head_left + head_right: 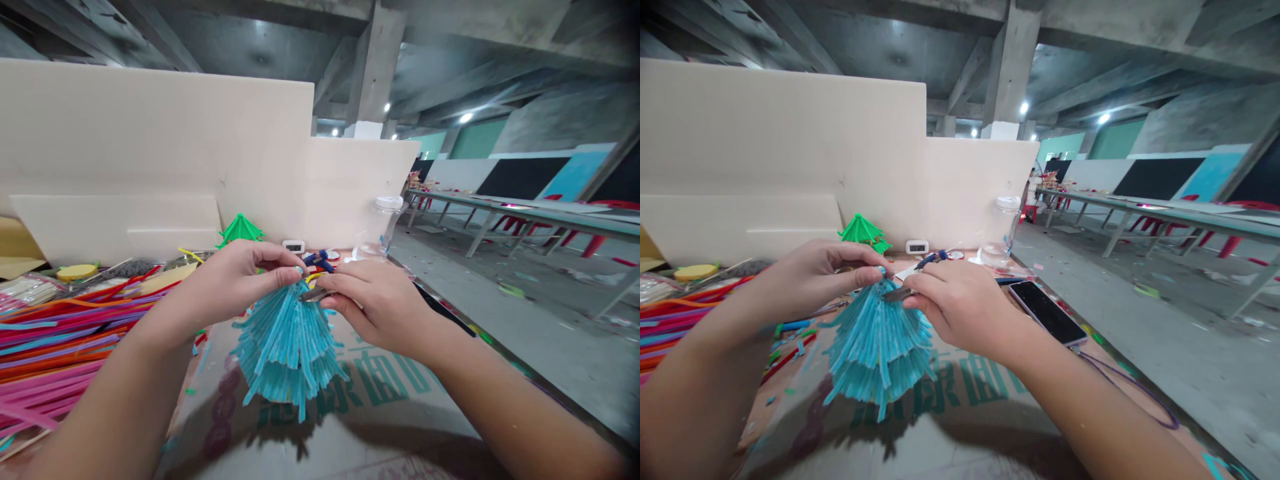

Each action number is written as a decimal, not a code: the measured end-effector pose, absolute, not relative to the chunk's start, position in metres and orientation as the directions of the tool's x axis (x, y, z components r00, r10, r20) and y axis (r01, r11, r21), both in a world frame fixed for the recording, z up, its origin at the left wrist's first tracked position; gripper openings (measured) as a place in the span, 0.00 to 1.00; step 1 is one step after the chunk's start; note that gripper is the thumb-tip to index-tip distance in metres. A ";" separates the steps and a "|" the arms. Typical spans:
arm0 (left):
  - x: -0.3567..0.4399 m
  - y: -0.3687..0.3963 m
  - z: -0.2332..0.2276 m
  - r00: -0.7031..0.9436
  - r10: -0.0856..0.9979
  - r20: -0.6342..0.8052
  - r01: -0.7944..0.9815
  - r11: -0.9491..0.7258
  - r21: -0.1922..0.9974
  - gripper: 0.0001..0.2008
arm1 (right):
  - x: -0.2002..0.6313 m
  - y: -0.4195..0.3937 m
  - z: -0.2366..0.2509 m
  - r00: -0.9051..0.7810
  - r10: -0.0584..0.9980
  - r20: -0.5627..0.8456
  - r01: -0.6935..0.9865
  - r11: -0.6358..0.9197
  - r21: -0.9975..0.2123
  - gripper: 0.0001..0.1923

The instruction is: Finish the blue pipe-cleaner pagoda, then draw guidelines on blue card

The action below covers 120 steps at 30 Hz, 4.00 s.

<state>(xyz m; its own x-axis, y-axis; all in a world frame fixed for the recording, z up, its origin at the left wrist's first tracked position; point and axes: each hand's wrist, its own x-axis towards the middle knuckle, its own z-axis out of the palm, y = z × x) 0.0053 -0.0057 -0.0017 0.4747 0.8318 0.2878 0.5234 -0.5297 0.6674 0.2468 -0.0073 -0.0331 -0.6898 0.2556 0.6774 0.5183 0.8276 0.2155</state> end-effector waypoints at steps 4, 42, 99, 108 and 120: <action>0.005 -0.005 -0.003 0.481 0.824 0.300 0.515 -0.542 0.665 0.14 | 0.247 -0.009 -0.033 -0.694 0.298 0.655 0.530 0.828 0.185 0.13; 0.007 -0.005 -0.002 0.494 0.824 0.278 0.510 -0.534 0.675 0.15 | 0.247 -0.005 -0.033 -0.717 0.273 0.641 0.516 0.826 0.226 0.12; -0.001 0.002 -0.005 0.473 0.825 0.310 0.542 -0.550 0.636 0.14 | 0.253 -0.012 -0.028 -0.764 0.294 0.574 0.510 0.821 0.258 0.18; -0.002 0.003 -0.006 0.488 0.816 0.311 0.539 -0.562 0.627 0.13 | 0.253 -0.008 -0.029 -0.750 0.275 0.602 0.510 0.820 0.261 0.17; -0.001 -0.002 -0.004 0.469 0.848 0.246 0.546 -0.497 0.674 0.17 | 0.256 -0.015 -0.024 -0.756 0.335 0.563 0.573 0.754 0.321 0.18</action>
<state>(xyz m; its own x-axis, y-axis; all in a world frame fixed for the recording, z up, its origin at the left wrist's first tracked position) -0.0007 -0.0016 -0.0039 0.4695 0.8481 0.2456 0.5460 -0.4975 0.6741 0.2559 -0.0147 -0.0236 -0.7557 0.3350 0.5628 0.5731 0.7541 0.3207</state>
